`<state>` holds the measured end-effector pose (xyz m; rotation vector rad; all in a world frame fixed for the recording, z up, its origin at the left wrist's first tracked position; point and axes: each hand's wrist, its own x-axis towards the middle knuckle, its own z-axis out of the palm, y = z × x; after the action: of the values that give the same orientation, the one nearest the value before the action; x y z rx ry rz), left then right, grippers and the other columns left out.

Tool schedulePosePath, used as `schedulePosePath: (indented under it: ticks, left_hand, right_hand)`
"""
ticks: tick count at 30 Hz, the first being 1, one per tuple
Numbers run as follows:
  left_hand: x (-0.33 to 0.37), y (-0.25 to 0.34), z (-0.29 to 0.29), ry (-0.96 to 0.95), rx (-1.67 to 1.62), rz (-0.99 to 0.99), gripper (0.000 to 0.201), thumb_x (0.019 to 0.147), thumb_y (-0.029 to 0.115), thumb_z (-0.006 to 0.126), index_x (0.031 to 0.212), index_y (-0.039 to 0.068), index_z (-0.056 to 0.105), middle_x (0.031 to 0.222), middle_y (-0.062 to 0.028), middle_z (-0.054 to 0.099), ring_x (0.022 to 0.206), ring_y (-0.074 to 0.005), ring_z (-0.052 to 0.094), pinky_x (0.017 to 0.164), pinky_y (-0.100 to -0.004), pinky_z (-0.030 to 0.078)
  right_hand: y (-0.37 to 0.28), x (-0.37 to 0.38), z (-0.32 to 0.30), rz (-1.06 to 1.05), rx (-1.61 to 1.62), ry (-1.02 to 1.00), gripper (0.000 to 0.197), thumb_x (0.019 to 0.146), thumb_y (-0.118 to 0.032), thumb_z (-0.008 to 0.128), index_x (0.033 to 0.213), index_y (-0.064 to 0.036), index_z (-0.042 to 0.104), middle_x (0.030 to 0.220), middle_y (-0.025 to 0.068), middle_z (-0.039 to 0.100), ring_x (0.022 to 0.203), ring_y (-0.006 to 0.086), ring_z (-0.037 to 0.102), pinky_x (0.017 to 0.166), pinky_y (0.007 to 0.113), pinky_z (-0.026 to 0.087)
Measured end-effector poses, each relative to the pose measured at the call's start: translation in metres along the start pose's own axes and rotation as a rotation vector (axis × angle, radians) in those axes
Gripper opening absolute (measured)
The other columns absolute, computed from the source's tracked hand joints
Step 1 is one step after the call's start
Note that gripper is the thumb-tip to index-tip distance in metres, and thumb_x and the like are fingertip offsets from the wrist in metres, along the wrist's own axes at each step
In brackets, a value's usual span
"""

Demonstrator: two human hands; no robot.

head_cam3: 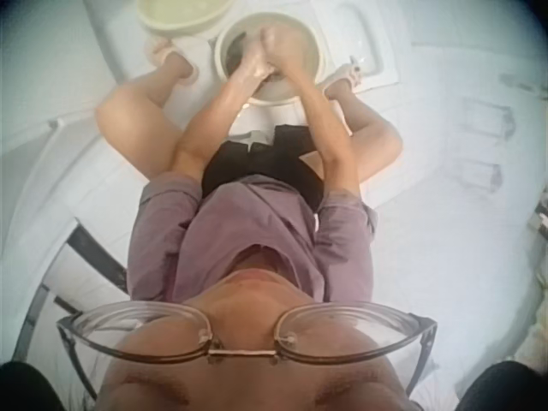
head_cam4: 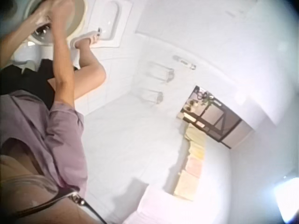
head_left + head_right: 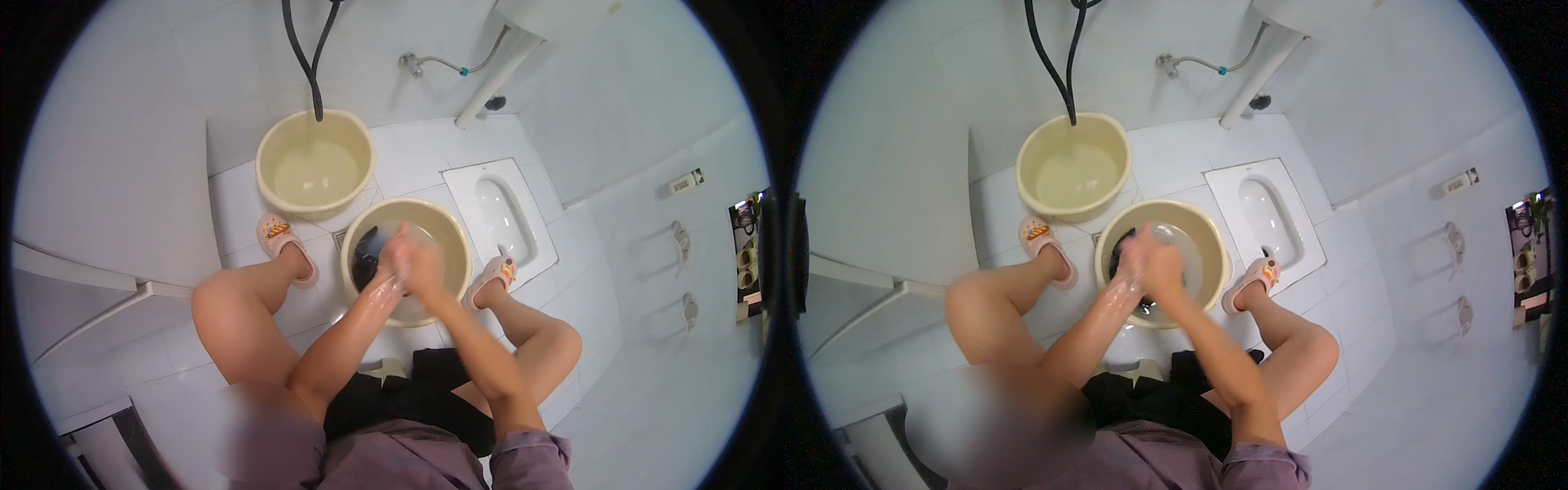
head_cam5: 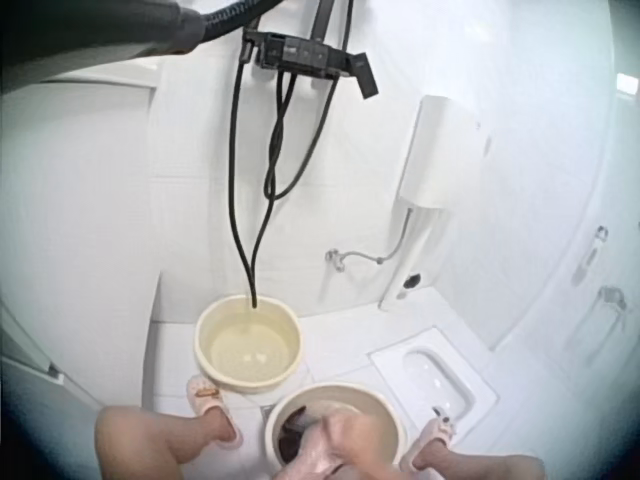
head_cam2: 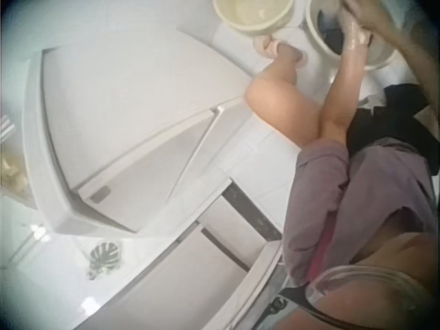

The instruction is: The person sits on a small stool in a bathroom and hand-washes a dark-colored piece of clothing in a beige basin filled with water. They repeatedly submerge, agitate, and wring the garment by hand.

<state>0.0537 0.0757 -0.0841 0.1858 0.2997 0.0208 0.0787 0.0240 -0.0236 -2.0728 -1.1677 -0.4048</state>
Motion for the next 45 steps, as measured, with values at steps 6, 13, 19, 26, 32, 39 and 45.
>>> schedulePosePath:
  ticks: [6, 13, 19, 26, 32, 39, 45]
  left_hand:
    - [-0.005, 0.024, 0.004, -0.198, 0.010, -0.010, 0.035, 0.090, 0.038, 0.045, 0.074, 0.008, 0.056, 0.070, -0.0011, 0.055, 0.061, -0.0134, 0.052, 0.055, -0.0280, 0.042]
    - [-0.013, 0.034, 0.049, 0.221, 0.691, 0.159, 0.040, 0.090, 0.039, 0.045, 0.066, 0.008, 0.050, 0.060, 0.0004, 0.048, 0.059, -0.0086, 0.046, 0.055, -0.0253, 0.038]
    - [0.002, 0.036, 0.022, -0.057, 1.079, 0.330, 0.045, 0.093, 0.043, 0.034, 0.080, 0.004, 0.053, 0.072, -0.0025, 0.053, 0.066, -0.0105, 0.050, 0.063, -0.0234, 0.040]
    - [-0.012, 0.025, 0.016, -0.253, 0.682, -0.037, 0.044, 0.092, 0.045, 0.032, 0.092, 0.009, 0.056, 0.076, -0.0004, 0.055, 0.071, -0.0076, 0.051, 0.059, -0.0235, 0.039]
    - [-0.007, 0.029, 0.006, 0.069, 0.233, 0.155, 0.014, 0.088, 0.026, 0.049, 0.091, 0.014, 0.054, 0.078, 0.0006, 0.054, 0.071, -0.0076, 0.051, 0.058, -0.0252, 0.040]
    - [0.005, 0.006, -0.028, -0.842, -0.383, 0.013, 0.029, 0.091, 0.037, 0.043, 0.077, 0.012, 0.049, 0.078, -0.0015, 0.051, 0.075, -0.0111, 0.048, 0.072, -0.0262, 0.041]
    - [-0.005, 0.011, -0.011, -0.289, -0.096, 0.187, 0.034, 0.091, 0.038, 0.042, 0.089, 0.006, 0.053, 0.084, -0.0036, 0.055, 0.080, -0.0126, 0.054, 0.072, -0.0272, 0.045]
  right_hand:
    - [-0.007, -0.001, -0.013, 0.236, 0.010, -0.077, 0.033, 0.081, -0.030, 0.050, 0.061, -0.0055, 0.057, 0.060, 0.0158, 0.056, 0.054, 0.0337, 0.055, 0.049, 0.042, 0.040]
    - [0.022, 0.017, -0.063, 0.417, 0.071, -0.515, 0.039, 0.076, -0.044, 0.056, 0.078, -0.0062, 0.062, 0.067, 0.0147, 0.060, 0.063, 0.0326, 0.057, 0.057, 0.040, 0.043]
    - [0.004, 0.032, -0.102, 0.499, 0.360, -0.754, 0.029, 0.072, -0.027, 0.064, 0.080, 0.0002, 0.058, 0.065, 0.0097, 0.056, 0.062, 0.0205, 0.056, 0.058, 0.031, 0.043]
    - [0.026, 0.070, -0.115, 0.629, 1.118, 0.027, 0.035, 0.078, -0.013, 0.056, 0.109, 0.0019, 0.053, 0.108, 0.0105, 0.054, 0.096, 0.0180, 0.050, 0.086, 0.029, 0.037]
    - [-0.003, 0.009, -0.052, 0.401, 0.387, -0.130, 0.022, 0.070, -0.009, 0.061, 0.091, -0.0056, 0.056, 0.091, 0.0096, 0.055, 0.088, 0.0228, 0.052, 0.075, 0.033, 0.042]
    - [-0.024, -0.019, 0.013, -0.009, 0.060, 0.041, 0.014, 0.064, -0.015, 0.064, 0.067, -0.0039, 0.056, 0.073, 0.0137, 0.052, 0.076, 0.0316, 0.050, 0.067, 0.037, 0.039]
    - [-0.006, -0.001, 0.018, 0.058, 0.163, 0.074, 0.020, 0.069, -0.019, 0.063, 0.061, -0.0028, 0.053, 0.065, 0.0150, 0.052, 0.066, 0.0314, 0.049, 0.063, 0.039, 0.038]
